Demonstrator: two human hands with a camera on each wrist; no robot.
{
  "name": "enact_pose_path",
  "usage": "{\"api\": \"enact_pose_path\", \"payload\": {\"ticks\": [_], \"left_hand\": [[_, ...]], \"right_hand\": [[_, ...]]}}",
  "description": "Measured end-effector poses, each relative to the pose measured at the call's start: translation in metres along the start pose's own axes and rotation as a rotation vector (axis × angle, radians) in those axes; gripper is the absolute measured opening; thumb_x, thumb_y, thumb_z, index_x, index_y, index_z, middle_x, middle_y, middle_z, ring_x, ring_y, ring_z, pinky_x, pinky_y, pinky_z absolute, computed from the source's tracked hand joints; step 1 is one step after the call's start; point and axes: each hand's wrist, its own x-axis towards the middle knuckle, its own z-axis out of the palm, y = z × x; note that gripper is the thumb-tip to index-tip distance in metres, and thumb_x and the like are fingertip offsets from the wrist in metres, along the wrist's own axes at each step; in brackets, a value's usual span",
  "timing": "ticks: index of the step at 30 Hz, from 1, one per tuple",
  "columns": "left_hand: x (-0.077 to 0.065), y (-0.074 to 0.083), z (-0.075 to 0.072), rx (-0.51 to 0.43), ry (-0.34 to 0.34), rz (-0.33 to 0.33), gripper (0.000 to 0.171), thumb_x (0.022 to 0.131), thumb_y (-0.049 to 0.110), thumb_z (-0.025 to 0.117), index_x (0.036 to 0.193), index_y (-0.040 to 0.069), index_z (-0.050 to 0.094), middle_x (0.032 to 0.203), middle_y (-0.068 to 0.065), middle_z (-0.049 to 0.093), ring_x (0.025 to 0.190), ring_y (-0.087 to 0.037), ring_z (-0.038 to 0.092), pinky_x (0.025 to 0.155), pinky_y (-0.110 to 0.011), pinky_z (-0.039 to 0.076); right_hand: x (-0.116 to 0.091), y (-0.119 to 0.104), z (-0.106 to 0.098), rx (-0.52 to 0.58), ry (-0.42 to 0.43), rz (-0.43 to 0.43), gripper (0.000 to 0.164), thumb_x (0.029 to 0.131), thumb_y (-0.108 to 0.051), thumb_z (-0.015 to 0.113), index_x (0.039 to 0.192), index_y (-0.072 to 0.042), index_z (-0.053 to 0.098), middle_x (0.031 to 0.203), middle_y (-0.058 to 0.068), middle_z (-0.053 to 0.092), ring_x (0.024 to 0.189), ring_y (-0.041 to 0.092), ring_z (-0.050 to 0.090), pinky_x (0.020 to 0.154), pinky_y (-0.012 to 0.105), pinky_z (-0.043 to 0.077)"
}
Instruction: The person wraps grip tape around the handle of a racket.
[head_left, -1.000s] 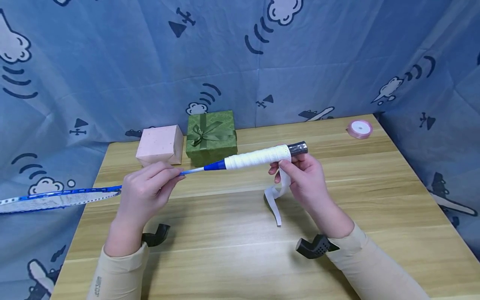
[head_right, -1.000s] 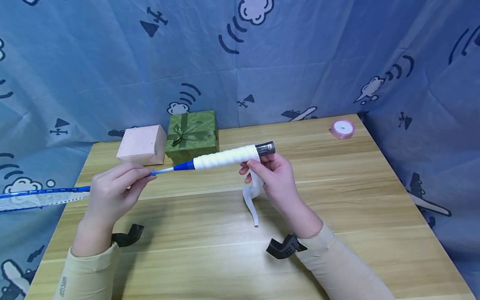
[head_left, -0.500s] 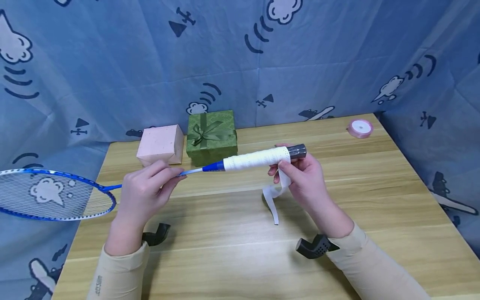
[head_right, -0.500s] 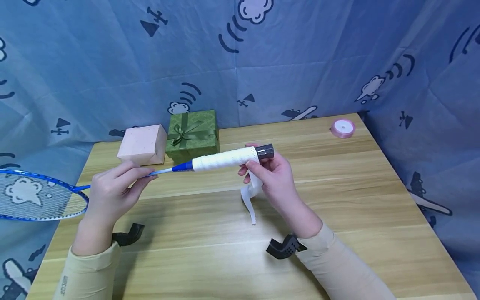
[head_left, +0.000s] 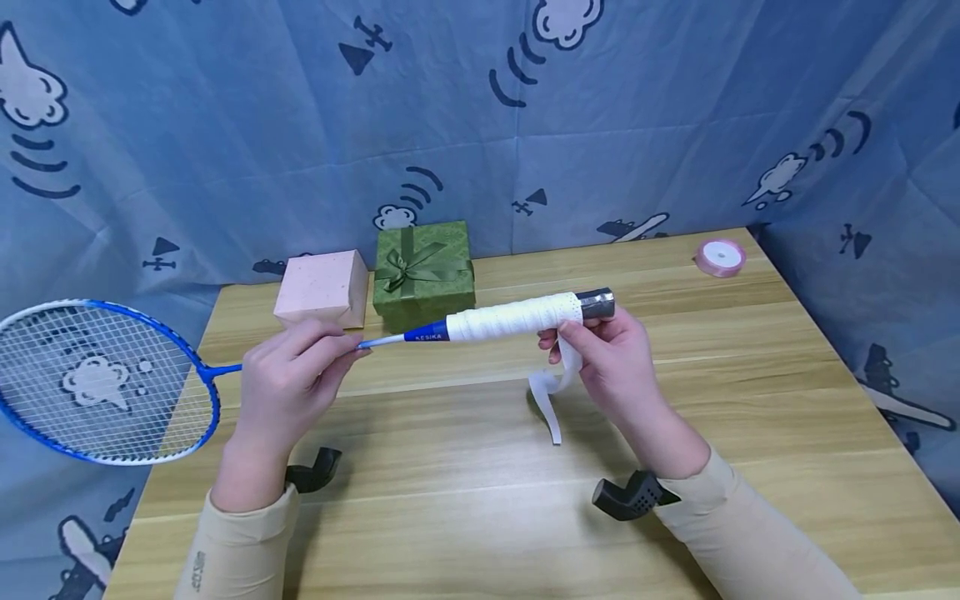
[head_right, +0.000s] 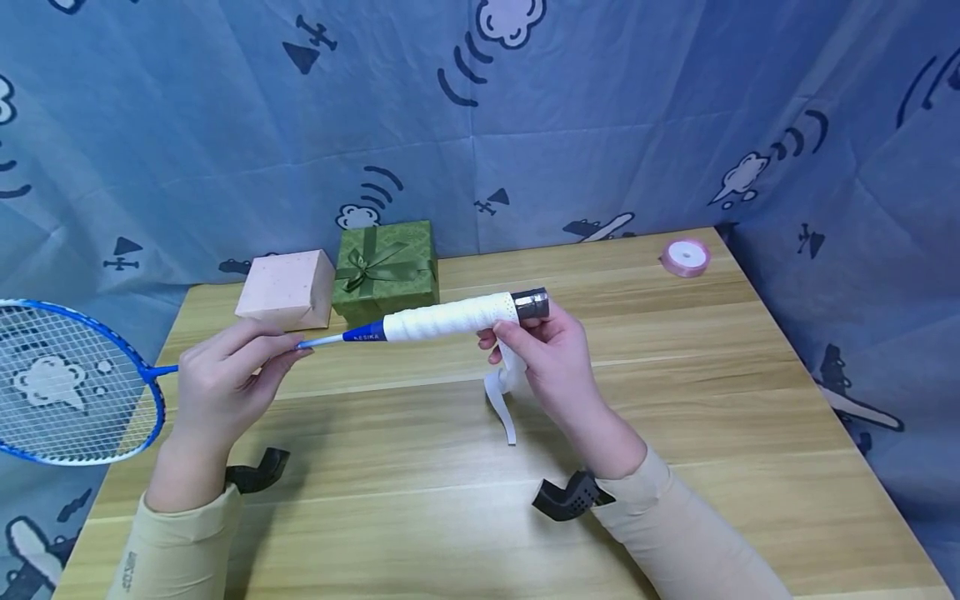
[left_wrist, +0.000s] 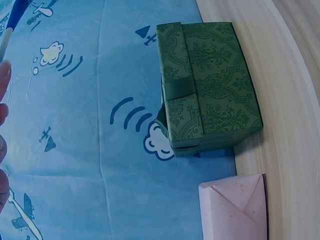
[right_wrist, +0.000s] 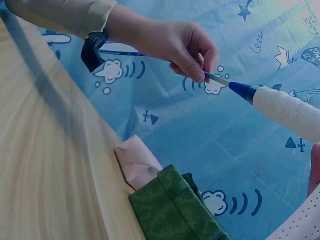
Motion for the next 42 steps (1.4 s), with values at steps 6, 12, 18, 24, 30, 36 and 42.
{"api": "enact_pose_path", "payload": {"ticks": [6,12,18,24,30,36,42], "left_hand": [[-0.0003,0.0001,0.0004,-0.011,-0.001,0.000,0.029,0.101,0.030,0.069,0.089,0.005,0.079,0.084,-0.007,0.073,0.066,-0.024,0.067,0.057,-0.037,0.054],[-0.0024,0.0003,0.0015,-0.009,-0.027,-0.015,0.030,0.101,0.031,0.068,0.090,0.006,0.078,0.084,-0.006,0.074,0.064,-0.021,0.066,0.055,-0.035,0.053],[-0.0027,0.0006,0.0030,0.006,-0.027,-0.010,0.025,0.100,0.029,0.070,0.094,0.007,0.080,0.085,-0.005,0.074,0.062,-0.022,0.064,0.054,-0.035,0.051],[-0.0015,0.0006,0.0016,0.009,-0.026,-0.007,0.025,0.100,0.028,0.070,0.095,0.006,0.080,0.086,-0.006,0.075,0.064,-0.022,0.065,0.055,-0.036,0.052],[-0.0013,0.0010,0.0006,0.011,-0.040,-0.008,0.029,0.102,0.031,0.066,0.096,0.006,0.079,0.084,-0.005,0.074,0.064,-0.020,0.064,0.055,-0.035,0.052],[-0.0019,0.0008,0.0011,0.008,-0.046,-0.012,0.029,0.103,0.031,0.066,0.095,0.006,0.078,0.083,-0.005,0.074,0.063,-0.020,0.064,0.054,-0.034,0.051],[-0.0022,0.0003,0.0012,-0.005,-0.027,0.002,0.023,0.100,0.027,0.070,0.094,0.006,0.078,0.083,-0.005,0.074,0.062,-0.019,0.064,0.053,-0.034,0.050]], "right_hand": [[0.0005,0.0001,-0.0008,0.024,-0.039,0.002,0.031,0.099,0.016,0.052,0.119,-0.002,0.067,0.092,0.011,0.075,0.079,0.018,0.073,0.063,0.025,0.059],[-0.0008,-0.0001,-0.0017,0.025,0.002,0.018,0.024,0.099,0.013,0.054,0.107,-0.003,0.069,0.086,0.009,0.077,0.076,0.017,0.073,0.062,0.024,0.058],[0.0006,0.0016,-0.0022,-0.003,0.013,0.002,0.025,0.099,0.014,0.053,0.103,-0.004,0.069,0.086,0.009,0.077,0.077,0.016,0.073,0.062,0.024,0.057],[0.0010,0.0012,-0.0025,-0.048,0.003,-0.011,0.031,0.098,0.014,0.055,0.124,0.000,0.065,0.095,0.011,0.075,0.080,0.018,0.073,0.061,0.024,0.058],[0.0020,0.0018,-0.0026,-0.029,-0.009,-0.025,0.026,0.099,0.014,0.053,0.115,-0.001,0.066,0.091,0.011,0.075,0.079,0.018,0.073,0.062,0.024,0.058],[0.0023,0.0028,-0.0023,-0.024,0.012,-0.045,0.024,0.099,0.015,0.052,0.104,-0.003,0.067,0.086,0.010,0.076,0.075,0.017,0.072,0.060,0.023,0.057],[0.0019,0.0024,-0.0022,0.003,-0.004,-0.059,0.020,0.099,0.014,0.054,0.106,0.000,0.066,0.087,0.012,0.076,0.075,0.018,0.073,0.061,0.025,0.058]]}}
